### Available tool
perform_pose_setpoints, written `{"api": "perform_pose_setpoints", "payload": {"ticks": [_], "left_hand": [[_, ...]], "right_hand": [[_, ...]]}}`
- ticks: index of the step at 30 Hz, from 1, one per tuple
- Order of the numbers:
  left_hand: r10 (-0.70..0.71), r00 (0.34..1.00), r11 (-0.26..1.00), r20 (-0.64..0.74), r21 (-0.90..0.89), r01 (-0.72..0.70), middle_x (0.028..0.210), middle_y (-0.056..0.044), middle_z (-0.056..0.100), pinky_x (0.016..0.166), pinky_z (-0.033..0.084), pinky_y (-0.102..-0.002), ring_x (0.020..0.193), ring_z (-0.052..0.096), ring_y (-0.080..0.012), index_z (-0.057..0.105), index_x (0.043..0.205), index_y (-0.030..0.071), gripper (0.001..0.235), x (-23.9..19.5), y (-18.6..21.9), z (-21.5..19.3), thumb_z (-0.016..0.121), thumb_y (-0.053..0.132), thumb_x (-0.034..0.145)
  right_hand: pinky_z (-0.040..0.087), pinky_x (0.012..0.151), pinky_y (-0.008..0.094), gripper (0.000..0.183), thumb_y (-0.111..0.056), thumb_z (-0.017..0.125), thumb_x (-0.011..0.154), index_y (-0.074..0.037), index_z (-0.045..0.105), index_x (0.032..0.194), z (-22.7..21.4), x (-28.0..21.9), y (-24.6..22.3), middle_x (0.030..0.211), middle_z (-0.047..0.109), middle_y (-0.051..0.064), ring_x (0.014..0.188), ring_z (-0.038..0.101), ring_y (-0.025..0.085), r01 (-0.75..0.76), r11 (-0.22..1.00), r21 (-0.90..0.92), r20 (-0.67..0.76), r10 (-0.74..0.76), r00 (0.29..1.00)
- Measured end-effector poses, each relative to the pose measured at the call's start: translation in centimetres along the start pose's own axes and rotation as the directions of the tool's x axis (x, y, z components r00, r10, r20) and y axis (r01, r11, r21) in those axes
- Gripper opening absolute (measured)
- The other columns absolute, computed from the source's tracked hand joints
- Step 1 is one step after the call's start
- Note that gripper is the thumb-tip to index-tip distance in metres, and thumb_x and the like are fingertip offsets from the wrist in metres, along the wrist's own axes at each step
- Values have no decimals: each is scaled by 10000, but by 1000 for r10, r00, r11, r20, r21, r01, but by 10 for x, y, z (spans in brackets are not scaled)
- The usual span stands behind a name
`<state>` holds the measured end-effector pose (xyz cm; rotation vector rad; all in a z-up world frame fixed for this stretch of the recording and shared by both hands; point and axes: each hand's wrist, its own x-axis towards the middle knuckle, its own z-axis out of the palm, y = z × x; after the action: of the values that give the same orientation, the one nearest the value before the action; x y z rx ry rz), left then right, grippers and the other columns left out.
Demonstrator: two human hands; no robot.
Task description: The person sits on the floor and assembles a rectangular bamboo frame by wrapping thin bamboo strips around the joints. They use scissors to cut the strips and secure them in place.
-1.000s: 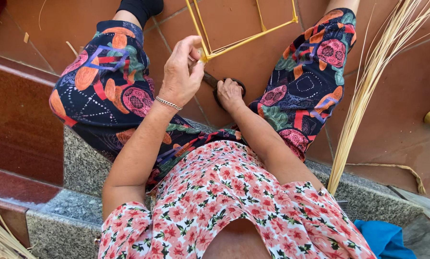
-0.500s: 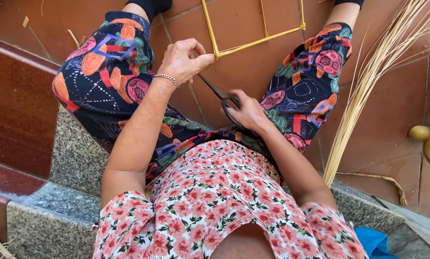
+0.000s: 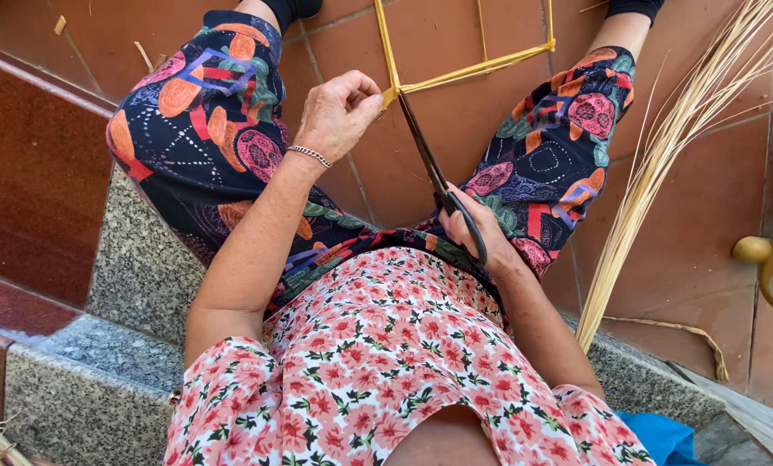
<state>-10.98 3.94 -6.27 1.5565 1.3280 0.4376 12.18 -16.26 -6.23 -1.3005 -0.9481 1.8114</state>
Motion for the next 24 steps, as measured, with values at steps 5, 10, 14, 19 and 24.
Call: {"api": "perform_pose_setpoints", "payload": {"ticks": [5,10,14,19,24], "left_hand": [[2,1000,998,-7,-58,-2,724,28,688,574,493,-228,623,586,-26,722,951,82,96,0,-3,3,714,176,931],[-7,1000,999,-10,-48,6,708,43,666,560,486,-223,601,568,-21,712,939,79,94,1,-6,5,729,170,921],[-8,1000,997,-17,-77,7,700,39,658,570,491,-218,620,573,-15,719,946,81,83,0,-9,9,732,161,930],[2,1000,996,-22,-85,-3,708,40,667,571,494,-222,623,579,-21,722,962,82,89,-1,-11,9,734,166,938],[-9,1000,997,-24,-74,7,714,35,674,588,515,-230,638,603,-30,720,964,88,86,-2,-14,11,725,172,947]], "right_hand": [[338,551,214,700,-456,531,1057,33,435,1549,-3,1,1,778,438,-52,646,400,51,-15,997,75,-5,16,1000],[334,559,206,700,-427,528,1047,15,398,1574,-1,-12,3,754,446,-56,639,409,41,-21,1000,15,12,21,1000],[323,570,195,673,-409,524,1051,-3,427,1579,0,0,11,756,454,-60,651,396,27,31,997,-66,-12,-32,999],[378,602,187,707,-442,594,1027,-13,437,1567,6,34,17,831,522,-57,690,452,24,50,998,-40,-77,-53,996],[420,578,185,701,-499,594,1003,-49,480,1529,15,43,17,797,524,-67,664,495,16,2,990,-140,-167,-26,986]]}}
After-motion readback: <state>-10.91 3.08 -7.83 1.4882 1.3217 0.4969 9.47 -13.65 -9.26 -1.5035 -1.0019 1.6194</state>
